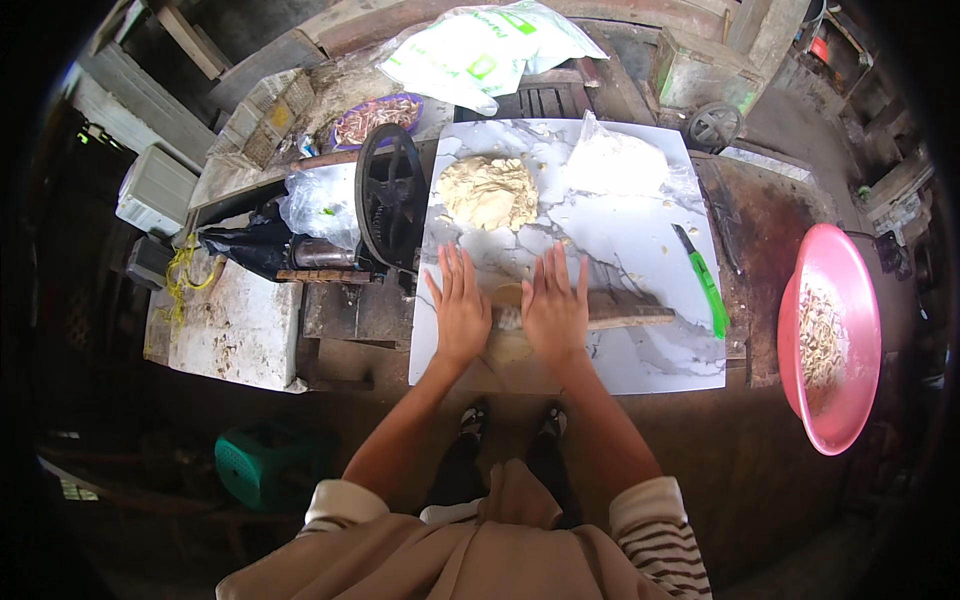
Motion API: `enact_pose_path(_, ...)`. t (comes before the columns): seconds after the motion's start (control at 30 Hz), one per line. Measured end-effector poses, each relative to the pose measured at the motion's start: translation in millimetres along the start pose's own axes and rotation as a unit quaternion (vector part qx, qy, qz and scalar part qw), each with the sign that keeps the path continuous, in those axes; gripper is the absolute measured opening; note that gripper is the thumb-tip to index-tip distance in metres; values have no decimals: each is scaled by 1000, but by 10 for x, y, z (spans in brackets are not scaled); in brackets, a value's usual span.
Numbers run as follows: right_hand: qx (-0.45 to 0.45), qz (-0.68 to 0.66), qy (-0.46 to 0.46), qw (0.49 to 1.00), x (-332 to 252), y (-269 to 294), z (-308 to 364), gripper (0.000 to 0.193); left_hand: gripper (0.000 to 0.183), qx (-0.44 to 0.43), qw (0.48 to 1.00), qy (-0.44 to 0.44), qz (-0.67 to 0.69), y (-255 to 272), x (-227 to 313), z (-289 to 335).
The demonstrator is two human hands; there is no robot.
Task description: The person flattens pieces of dough using a rolling pin on a white surface, trims the edges with a green knife, and then passes a piece of dough through a manual noodle-making tool into a pink bowl containing flour and pre-cut noodles.
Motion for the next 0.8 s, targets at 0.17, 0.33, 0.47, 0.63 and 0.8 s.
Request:
enact_pose_path(0.17, 19, 49, -12, 999, 115, -191, -402, 46, 58, 73, 997, -24, -8, -16, 19, -436)
enact_pose_path(0.33, -32, -17, 5, 999, -95, 28, 136, 43, 57, 1, 999, -38, -9, -27, -3, 171)
enact_pose_path(0.47, -26, -77, 11, 997, -218, 328, 491, 42, 55, -35, 999, -28, 27, 41, 95, 605)
enact_pose_path(0.63, -23, -29, 25, 999, -85, 35, 38, 40, 57, -47, 995, -57, -62, -70, 42, 93)
enact_pose_path(0.8, 16, 40, 4, 999, 41, -59, -252, 42, 59, 33, 995, -62, -70, -44, 89, -234)
Point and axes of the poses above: each hand's wrist, its own z-axis away from the middle knuckle, its own y-axis out of the back of the hand, x = y × z, the point moved 6 cm from there along -z, towards the middle knuckle, and after that the axes turned 8 degrees about z, right-handed, at the moved point
